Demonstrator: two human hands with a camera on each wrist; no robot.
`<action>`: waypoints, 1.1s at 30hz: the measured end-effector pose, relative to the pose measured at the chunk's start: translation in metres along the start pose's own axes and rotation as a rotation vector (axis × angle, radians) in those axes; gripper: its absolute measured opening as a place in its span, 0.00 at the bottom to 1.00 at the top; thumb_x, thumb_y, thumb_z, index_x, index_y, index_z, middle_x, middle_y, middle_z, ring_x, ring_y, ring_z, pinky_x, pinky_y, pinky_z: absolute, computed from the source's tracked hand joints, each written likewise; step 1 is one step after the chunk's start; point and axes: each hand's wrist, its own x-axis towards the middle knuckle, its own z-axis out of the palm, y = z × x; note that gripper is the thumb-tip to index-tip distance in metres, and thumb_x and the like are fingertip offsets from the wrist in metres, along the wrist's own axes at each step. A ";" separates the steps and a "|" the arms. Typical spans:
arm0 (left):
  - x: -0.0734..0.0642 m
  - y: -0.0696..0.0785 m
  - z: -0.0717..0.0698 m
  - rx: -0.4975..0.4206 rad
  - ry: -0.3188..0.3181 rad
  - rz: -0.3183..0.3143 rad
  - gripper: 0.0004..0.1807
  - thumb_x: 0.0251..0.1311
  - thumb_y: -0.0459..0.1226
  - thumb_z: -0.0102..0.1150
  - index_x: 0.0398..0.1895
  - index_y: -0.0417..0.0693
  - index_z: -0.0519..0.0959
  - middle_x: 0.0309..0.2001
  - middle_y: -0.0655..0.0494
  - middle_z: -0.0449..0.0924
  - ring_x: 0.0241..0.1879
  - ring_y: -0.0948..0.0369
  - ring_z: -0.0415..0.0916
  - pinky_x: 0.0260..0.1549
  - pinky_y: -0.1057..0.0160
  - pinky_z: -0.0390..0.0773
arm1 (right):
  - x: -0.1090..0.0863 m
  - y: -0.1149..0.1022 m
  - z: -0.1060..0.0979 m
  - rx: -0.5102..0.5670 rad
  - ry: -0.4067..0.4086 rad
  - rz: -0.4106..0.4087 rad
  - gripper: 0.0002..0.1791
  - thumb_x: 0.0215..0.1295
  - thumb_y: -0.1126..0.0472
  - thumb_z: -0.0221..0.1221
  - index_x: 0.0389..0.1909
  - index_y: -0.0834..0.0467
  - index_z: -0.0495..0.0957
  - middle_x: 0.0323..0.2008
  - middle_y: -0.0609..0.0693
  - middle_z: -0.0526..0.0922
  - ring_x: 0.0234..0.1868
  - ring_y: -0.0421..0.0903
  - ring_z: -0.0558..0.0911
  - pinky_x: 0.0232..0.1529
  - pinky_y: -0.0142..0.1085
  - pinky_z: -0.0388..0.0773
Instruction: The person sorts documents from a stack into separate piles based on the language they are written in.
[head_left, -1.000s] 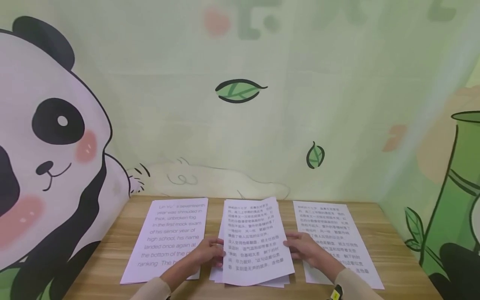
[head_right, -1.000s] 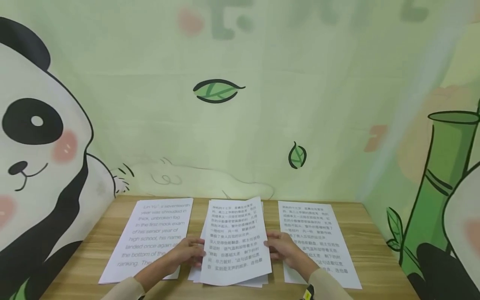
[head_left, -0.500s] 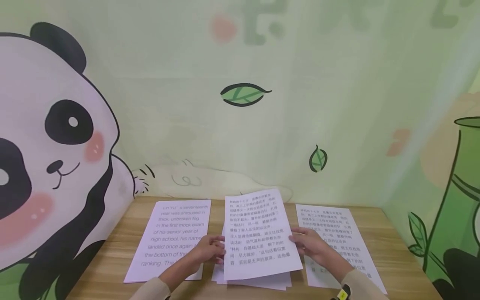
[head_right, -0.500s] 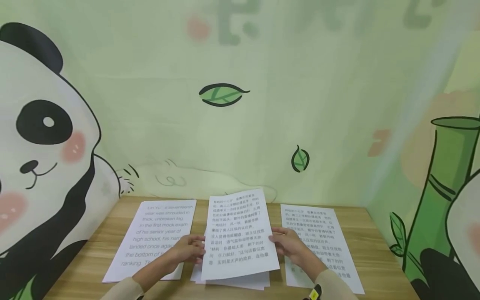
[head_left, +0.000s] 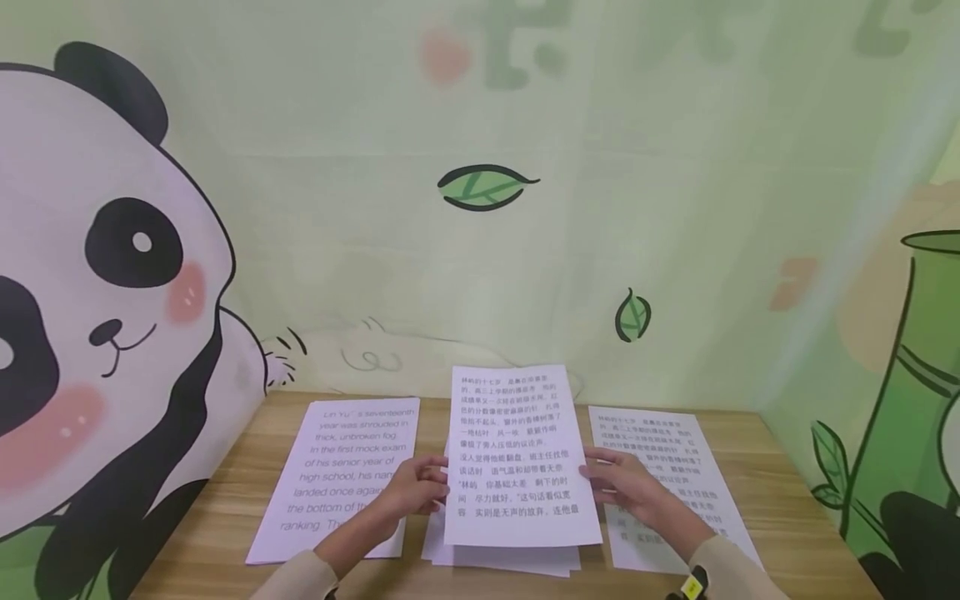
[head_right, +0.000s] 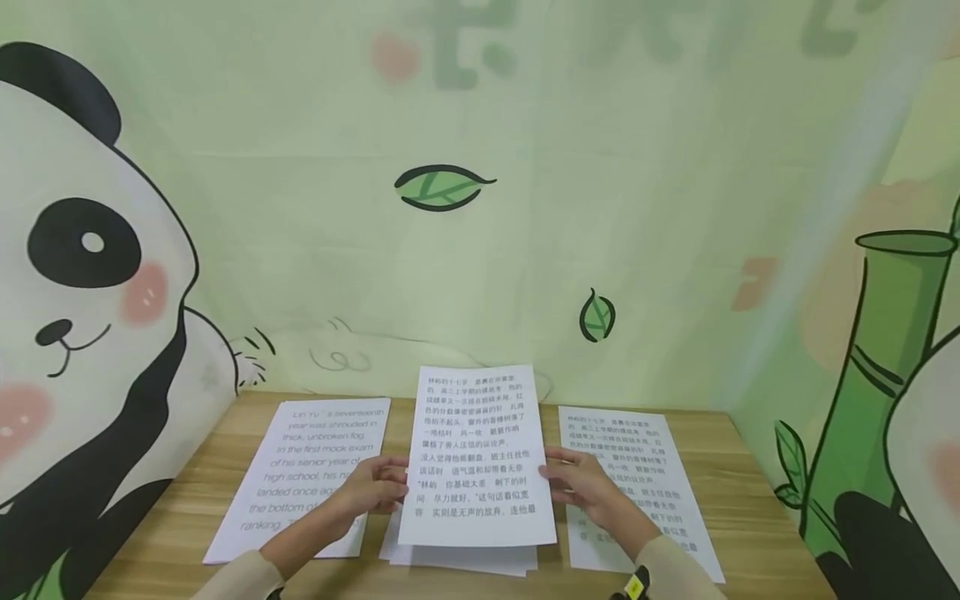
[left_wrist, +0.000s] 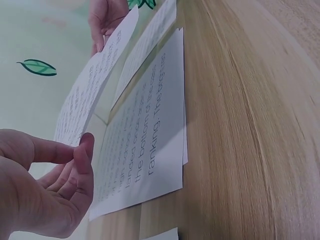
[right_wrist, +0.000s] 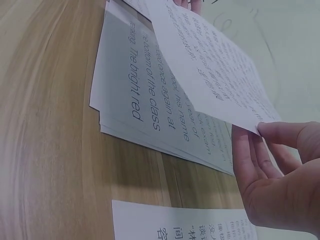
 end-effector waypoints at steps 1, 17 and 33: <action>0.000 0.000 0.001 0.001 0.000 0.003 0.27 0.57 0.24 0.60 0.62 0.32 0.73 0.40 0.46 0.82 0.31 0.60 0.83 0.33 0.61 0.84 | 0.000 0.000 -0.001 -0.005 0.003 0.003 0.33 0.67 0.62 0.63 0.71 0.66 0.67 0.52 0.59 0.87 0.49 0.52 0.88 0.53 0.46 0.85; 0.004 0.003 0.019 0.005 -0.010 0.054 0.22 0.57 0.21 0.59 0.57 0.31 0.75 0.38 0.45 0.82 0.30 0.59 0.83 0.31 0.60 0.84 | -0.006 0.005 -0.017 0.014 0.055 0.026 0.35 0.64 0.64 0.66 0.70 0.68 0.67 0.50 0.59 0.87 0.45 0.48 0.87 0.50 0.42 0.85; 0.012 -0.004 0.056 0.019 -0.100 0.043 0.21 0.57 0.24 0.60 0.56 0.33 0.76 0.38 0.48 0.82 0.30 0.60 0.84 0.33 0.60 0.86 | -0.015 0.030 -0.049 0.030 0.123 0.067 0.36 0.64 0.63 0.66 0.71 0.67 0.67 0.45 0.53 0.87 0.42 0.45 0.85 0.44 0.37 0.83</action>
